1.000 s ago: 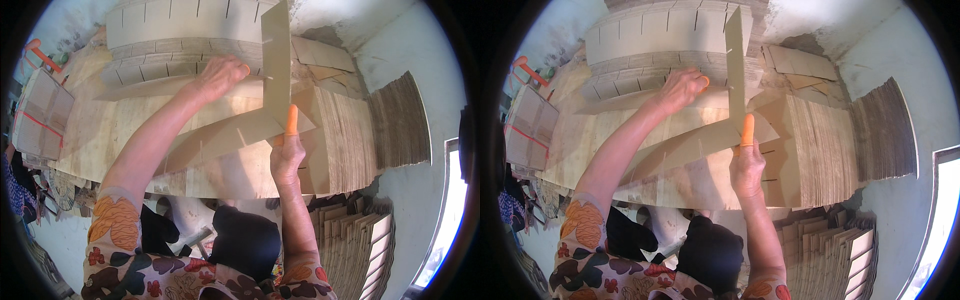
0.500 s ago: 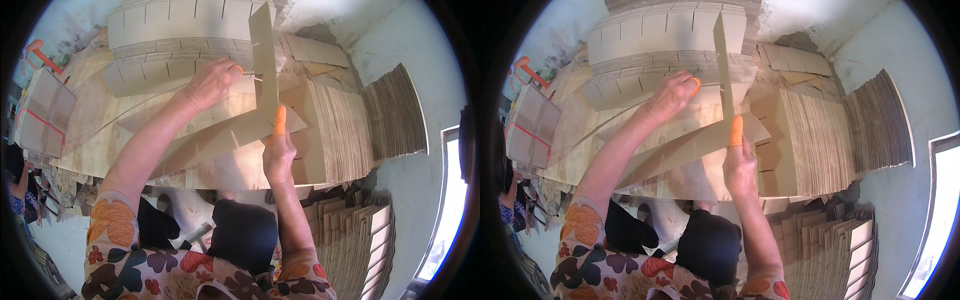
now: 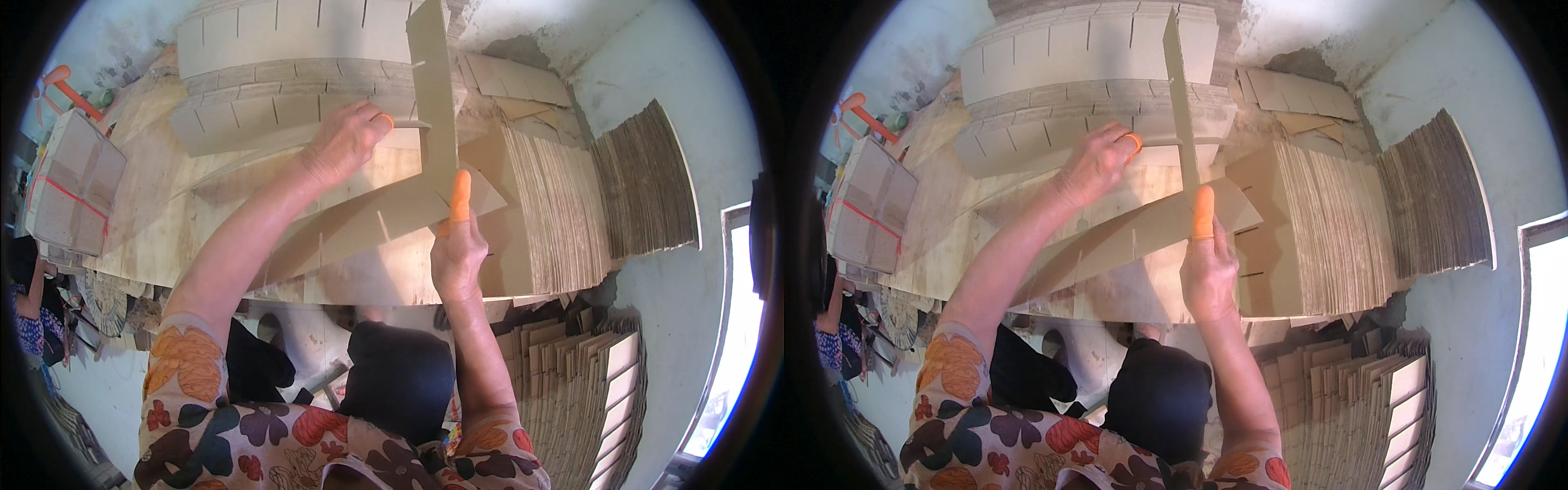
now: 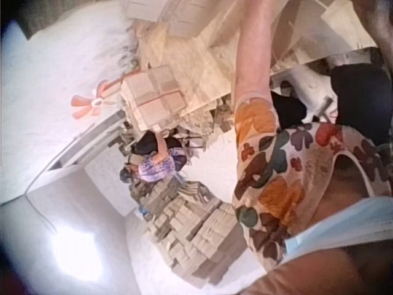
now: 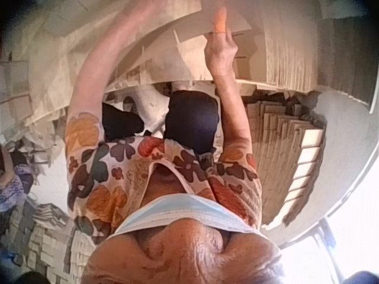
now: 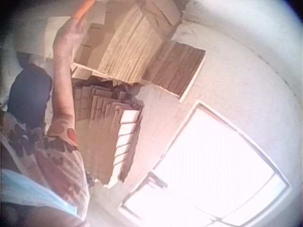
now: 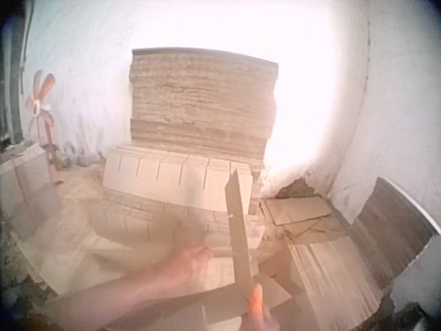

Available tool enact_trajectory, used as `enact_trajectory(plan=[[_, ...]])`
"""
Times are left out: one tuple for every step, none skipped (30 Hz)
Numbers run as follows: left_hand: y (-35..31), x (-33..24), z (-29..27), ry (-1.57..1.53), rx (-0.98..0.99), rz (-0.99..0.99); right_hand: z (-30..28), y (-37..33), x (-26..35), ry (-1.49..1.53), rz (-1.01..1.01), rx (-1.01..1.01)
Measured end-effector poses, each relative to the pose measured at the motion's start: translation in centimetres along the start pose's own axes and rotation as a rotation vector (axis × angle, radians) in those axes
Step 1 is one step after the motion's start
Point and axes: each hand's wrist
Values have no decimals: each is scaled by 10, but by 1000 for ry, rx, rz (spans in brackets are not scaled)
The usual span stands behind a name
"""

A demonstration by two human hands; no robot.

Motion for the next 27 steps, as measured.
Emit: enact_trajectory(plan=[[0, 0, 0, 9, -5, 3, 1, 3, -1, -6, -19, -6], [0, 0, -1, 20, -8, 6, 1, 4, -1, -10, -38, -12], [-1, -1, -2, 32, -11, 9, 0, 3, -1, 3, -8, 44], [-1, -1, -3, 21, -5, 11, -1, 2, -1, 15, 22, 99], [0, -4, -5, 6, -2, 16, -3, 2, -1, 23, 53, 153], [0, -7, -6, -9, 1, 21, -1, 1, -4, 6, 55, 166], [0, -12, -9, -39, 1, 24, 6, -1, -10, -12, 56, 178], [-1, -20, -14, -68, 0, 27, 11, -3, -14, -29, 57, 192], [-1, -24, -15, -98, 0, 30, 12, -6, -18, -18, 49, 183], [-3, -22, -12, -153, 21, -19, 12, -8, -22, -9, 41, 174], [-4, -22, -11, -203, 42, -71, 12, -8, -22, 5, 29, 166], [-3, -21, -11, -254, 63, -122, 11, -9, -21, -3, 26, 121], [0, -16, -12, -350, 189, -317, 8, -9, -18, -13, 24, 75], [17, -18, -27, -443, 318, -511, 6, -10, -17, -24, 25, 30], [27, -16, -34, -533, 444, -712, 2, -13, -16, -28, 41, 55], [32, -9, -30, -420, 415, -678, -3, -16, -17, -34, 58, 81], [38, 1, -28, -297, 379, -649, -5, -18, -15, -30, 67, 107], [46, 13, -24, -182, 343, -613, -6, -18, -12, -33, 50, 71], [47, 27, -11, -39, 387, -552, -4, -18, -8, -36, 32, 35], [46, 37, 4, 62, 378, -472, -3, -18, -7, -45, 15, -2], [45, 42, 18, 161, 368, -390, -4, -18, -5, -35, 29, -2], [42, 48, 30, 261, 357, -309, -4, -19, -4, -24, 42, -1], [38, 51, 39, 277, 354, -308, -5, -20, -4, -16, 60, 1], [33, 55, 47, 295, 350, -309, -5, -20, -6, -11, 44, 4], [29, 60, 55, 313, 347, -310, -4, -19, -8, -6, 28, 7], [31, 60, 56, 338, 383, -293, -4, -20, -10, 0, 18, 11], [33, 60, 57, 363, 418, -276, -3, -21, -12, 1, 19, 14]])
Point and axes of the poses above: each hand's wrist, its own y-axis towards the middle knuckle, its own z-axis out of the palm, x = y × z, and after that the axes turned 6 degrees about -z, right-handed
